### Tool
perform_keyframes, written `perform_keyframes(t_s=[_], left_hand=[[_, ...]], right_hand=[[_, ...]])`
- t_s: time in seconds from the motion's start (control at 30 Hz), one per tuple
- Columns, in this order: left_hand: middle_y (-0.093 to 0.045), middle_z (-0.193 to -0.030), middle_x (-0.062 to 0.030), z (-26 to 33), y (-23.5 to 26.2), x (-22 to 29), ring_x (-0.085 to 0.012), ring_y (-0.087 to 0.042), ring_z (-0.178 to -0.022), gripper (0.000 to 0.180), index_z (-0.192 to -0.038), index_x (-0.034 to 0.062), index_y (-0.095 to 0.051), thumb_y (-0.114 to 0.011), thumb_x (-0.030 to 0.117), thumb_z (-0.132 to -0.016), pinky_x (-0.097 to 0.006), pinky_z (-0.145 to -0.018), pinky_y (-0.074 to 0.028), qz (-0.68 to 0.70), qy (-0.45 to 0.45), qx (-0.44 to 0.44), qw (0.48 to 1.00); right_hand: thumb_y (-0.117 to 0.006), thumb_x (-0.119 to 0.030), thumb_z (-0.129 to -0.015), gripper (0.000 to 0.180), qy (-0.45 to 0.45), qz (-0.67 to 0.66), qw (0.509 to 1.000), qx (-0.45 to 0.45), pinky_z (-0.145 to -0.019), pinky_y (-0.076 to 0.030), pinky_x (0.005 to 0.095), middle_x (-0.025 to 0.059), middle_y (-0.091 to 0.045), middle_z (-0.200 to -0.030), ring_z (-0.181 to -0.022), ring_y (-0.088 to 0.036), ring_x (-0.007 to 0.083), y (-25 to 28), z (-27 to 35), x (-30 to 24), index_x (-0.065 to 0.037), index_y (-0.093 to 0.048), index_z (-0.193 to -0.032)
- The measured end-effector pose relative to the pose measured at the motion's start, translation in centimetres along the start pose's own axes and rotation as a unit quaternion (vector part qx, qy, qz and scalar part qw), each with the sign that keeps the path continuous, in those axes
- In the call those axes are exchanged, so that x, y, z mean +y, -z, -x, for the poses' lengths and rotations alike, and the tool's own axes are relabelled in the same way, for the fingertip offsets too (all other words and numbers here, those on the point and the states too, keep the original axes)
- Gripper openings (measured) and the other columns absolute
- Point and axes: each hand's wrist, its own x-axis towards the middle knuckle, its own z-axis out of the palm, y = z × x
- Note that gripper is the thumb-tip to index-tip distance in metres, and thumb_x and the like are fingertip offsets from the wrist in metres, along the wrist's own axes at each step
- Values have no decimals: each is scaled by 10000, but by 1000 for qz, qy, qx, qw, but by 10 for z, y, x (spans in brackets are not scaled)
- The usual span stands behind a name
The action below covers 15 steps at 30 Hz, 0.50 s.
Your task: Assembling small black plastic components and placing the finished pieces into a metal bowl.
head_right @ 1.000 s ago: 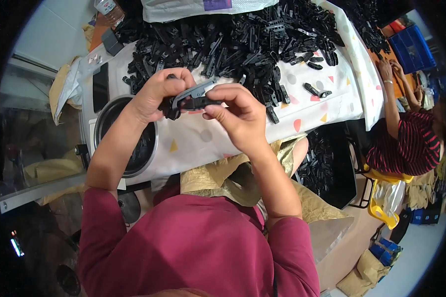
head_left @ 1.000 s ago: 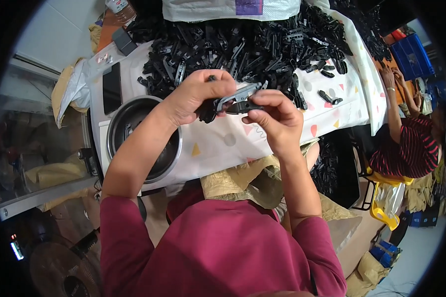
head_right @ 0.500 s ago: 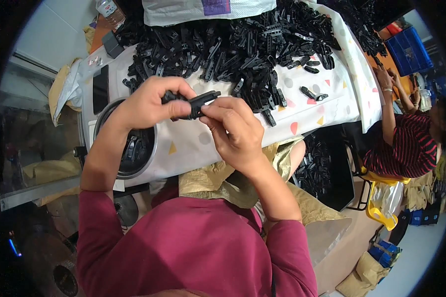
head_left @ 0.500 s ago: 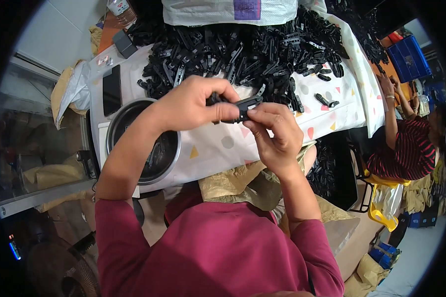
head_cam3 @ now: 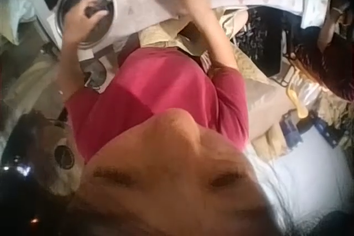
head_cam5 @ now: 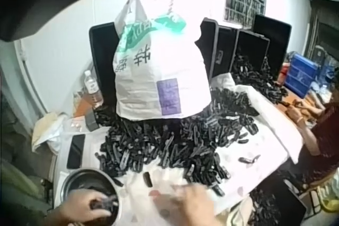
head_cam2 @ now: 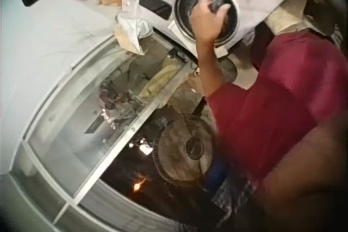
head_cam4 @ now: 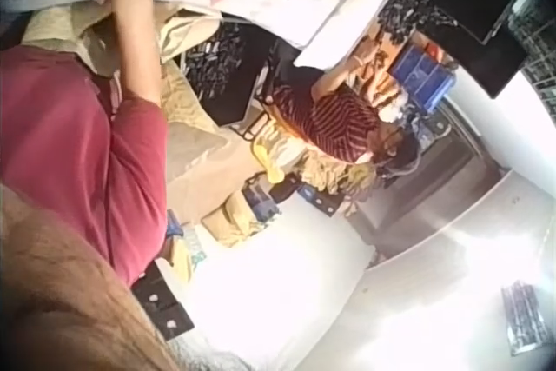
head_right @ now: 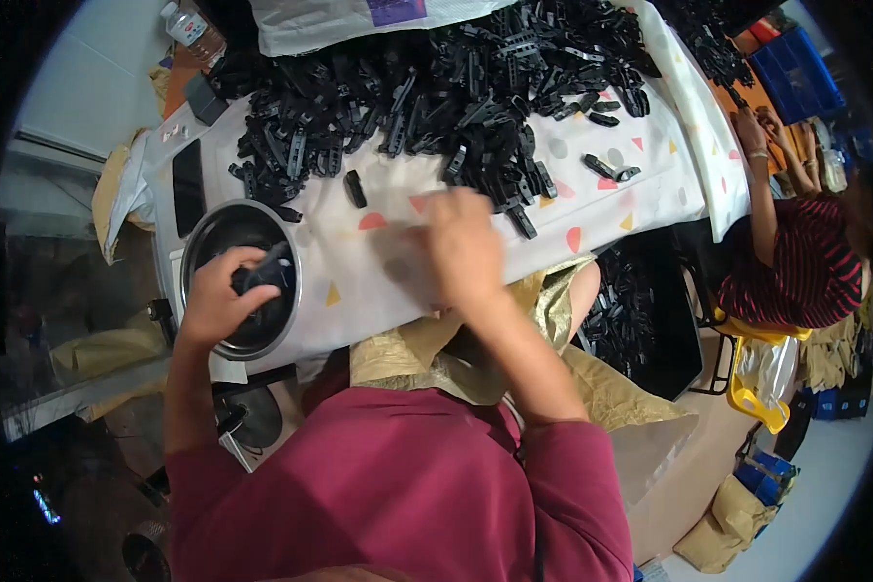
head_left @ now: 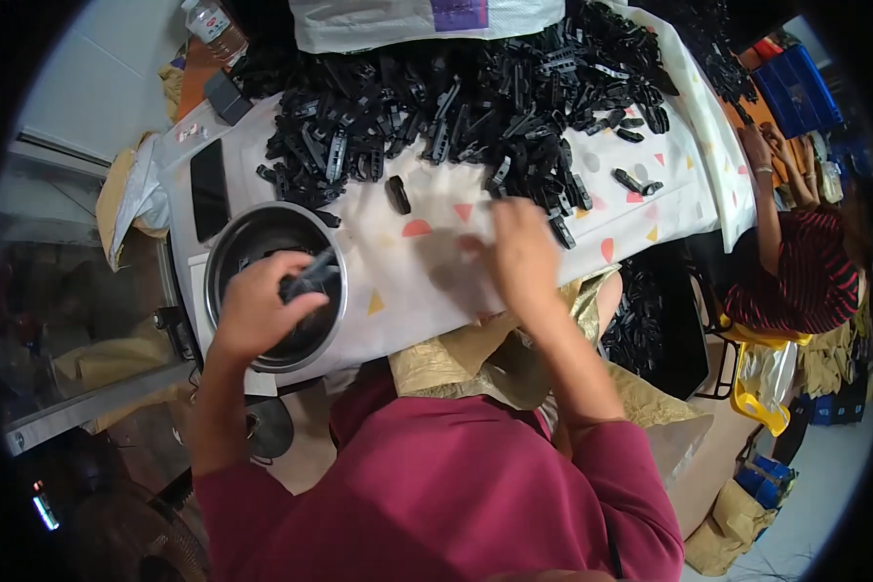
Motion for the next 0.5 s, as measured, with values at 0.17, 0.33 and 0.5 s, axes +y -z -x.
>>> perform_keyframes(t_s=[0.17, 0.33, 0.5], left_hand=[[-558, -1051, -134, -4, 7, -13, -298, -511, -1000, 438, -979, 35, -594, -752, 219, -615, -376, -875, -398, -106, -61, 42, 992], [-603, -805, -97, -111, -43, 17, -274, -593, -782, 195, -831, 57, -655, -588, 234, -783, -364, -666, -465, -129, -91, 79, 984], [-623, -822, -97, -194, -97, 16, -283, -612, -779, 149, -762, 67, -666, -551, 159, -740, -388, -635, -500, -321, -55, 107, 939]], right_hand=[[-623, -131, -730, 206, -130, 100, 981, -101, -630, -463, 414, 150, -568, -808, -760, -573, 341, 2, 2, 35, -25, -511, -867], [-627, -124, -702, 210, -120, 75, 988, -62, -679, -460, 418, 159, -572, -819, -812, -560, 337, -2, 3, 21, -22, -543, -864], [-613, -102, -702, 189, -123, 68, 986, -95, -692, -457, 417, 171, -565, -848, -826, -545, 345, -3, 19, 23, -22, -561, -866]])
